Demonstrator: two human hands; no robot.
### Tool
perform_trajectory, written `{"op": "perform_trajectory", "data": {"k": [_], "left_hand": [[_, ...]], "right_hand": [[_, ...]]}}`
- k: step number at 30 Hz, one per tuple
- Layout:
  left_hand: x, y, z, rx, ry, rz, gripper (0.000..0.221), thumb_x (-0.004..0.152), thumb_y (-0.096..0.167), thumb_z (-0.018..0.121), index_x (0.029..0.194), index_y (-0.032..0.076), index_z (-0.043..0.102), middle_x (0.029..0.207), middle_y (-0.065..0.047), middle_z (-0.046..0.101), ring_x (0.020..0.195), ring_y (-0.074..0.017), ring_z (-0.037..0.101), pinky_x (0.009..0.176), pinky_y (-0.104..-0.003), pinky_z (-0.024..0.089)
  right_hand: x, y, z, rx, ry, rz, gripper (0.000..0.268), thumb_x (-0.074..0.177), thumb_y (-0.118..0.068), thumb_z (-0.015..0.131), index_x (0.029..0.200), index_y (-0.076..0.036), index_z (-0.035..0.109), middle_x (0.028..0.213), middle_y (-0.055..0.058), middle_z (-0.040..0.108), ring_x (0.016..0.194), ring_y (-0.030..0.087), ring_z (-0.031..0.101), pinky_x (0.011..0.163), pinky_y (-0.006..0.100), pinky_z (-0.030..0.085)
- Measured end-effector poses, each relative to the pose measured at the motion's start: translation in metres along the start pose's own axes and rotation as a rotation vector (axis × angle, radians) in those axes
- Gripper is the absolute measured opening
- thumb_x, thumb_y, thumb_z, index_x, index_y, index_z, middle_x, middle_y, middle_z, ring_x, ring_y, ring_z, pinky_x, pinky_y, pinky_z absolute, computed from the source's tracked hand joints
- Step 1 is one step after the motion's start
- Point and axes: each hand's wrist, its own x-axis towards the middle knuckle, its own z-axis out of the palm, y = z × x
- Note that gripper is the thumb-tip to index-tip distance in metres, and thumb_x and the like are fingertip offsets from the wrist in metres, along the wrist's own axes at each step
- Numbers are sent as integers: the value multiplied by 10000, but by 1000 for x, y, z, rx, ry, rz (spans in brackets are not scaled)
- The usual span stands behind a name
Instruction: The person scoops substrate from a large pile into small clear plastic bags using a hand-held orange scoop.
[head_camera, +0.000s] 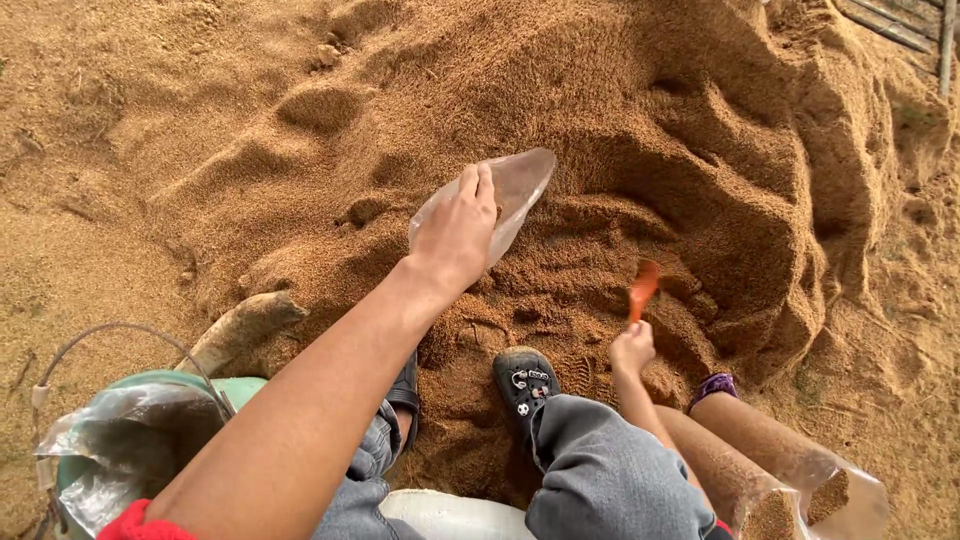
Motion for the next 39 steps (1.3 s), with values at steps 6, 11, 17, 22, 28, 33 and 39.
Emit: {"op": "perform_trajectory", "data": {"k": [6, 11, 17, 22, 28, 33, 39], "left_hand": [[-10, 4, -18, -32, 34, 42, 770, 799, -98, 713, 1460, -202, 332, 1434, -440, 402, 1037, -461, 677, 803, -495, 642], [-2, -1, -4, 54, -2, 47, 786, 801, -54, 719, 1479, -153, 333, 1456, -389, 406, 1037, -395, 683, 836, -459, 638], [5, -4, 10, 49, -17, 60, 698, 899, -1, 639, 1517, -94, 328, 1516, -330, 390, 910, -266, 724, 833, -452, 639], [-11, 14, -12, 140, 31, 154, 671, 881, 28, 668, 1481, -86, 391, 1435, -310, 486, 1097, -352, 684, 835, -409, 633], [12, 9, 19, 80, -49, 139, 673, 870, -129, 517, 1516, -34, 353, 1500, -257, 445, 882, -272, 724, 747, -435, 658], [18, 11, 27, 27, -77, 122, 700, 860, -145, 459, 1537, -27, 325, 1535, -248, 411, 817, -215, 707, 723, -404, 656], [-1, 44, -23, -88, -50, 96, 757, 755, -186, 493, 1490, -120, 320, 1455, -314, 459, 1139, -401, 650, 924, -462, 590]], "right_hand": [[-83, -97, 8, -68, -460, -320, 324, 1121, -187, 413, 1241, -6, 654, 859, 176, 643, 711, 261, 607, 644, 338, 465], [-79, -101, 67, -95, -766, -400, 292, 1091, -225, 501, 1179, -41, 711, 895, 165, 695, 786, 248, 633, 714, 367, 472], [-73, -154, 14, -117, -729, -350, 399, 1074, -411, 583, 1110, -42, 731, 1000, 228, 721, 930, 338, 674, 787, 450, 486], [-55, -209, -73, -122, -511, -474, 362, 1030, -435, 668, 904, -108, 759, 712, 127, 698, 604, 239, 615, 588, 338, 448], [-25, -276, -184, -153, -307, -665, 536, 1048, -613, 669, 885, -112, 769, 743, 161, 714, 634, 277, 630, 588, 388, 474], [-51, -310, -225, -286, -237, -785, 418, 1035, -619, 673, 833, -265, 762, 717, 71, 719, 541, 170, 599, 620, 324, 471], [-107, -300, -169, -280, 22, -1266, 75, 981, -299, 705, 991, -236, 743, 798, 37, 713, 729, 285, 694, 688, 403, 541]]}}
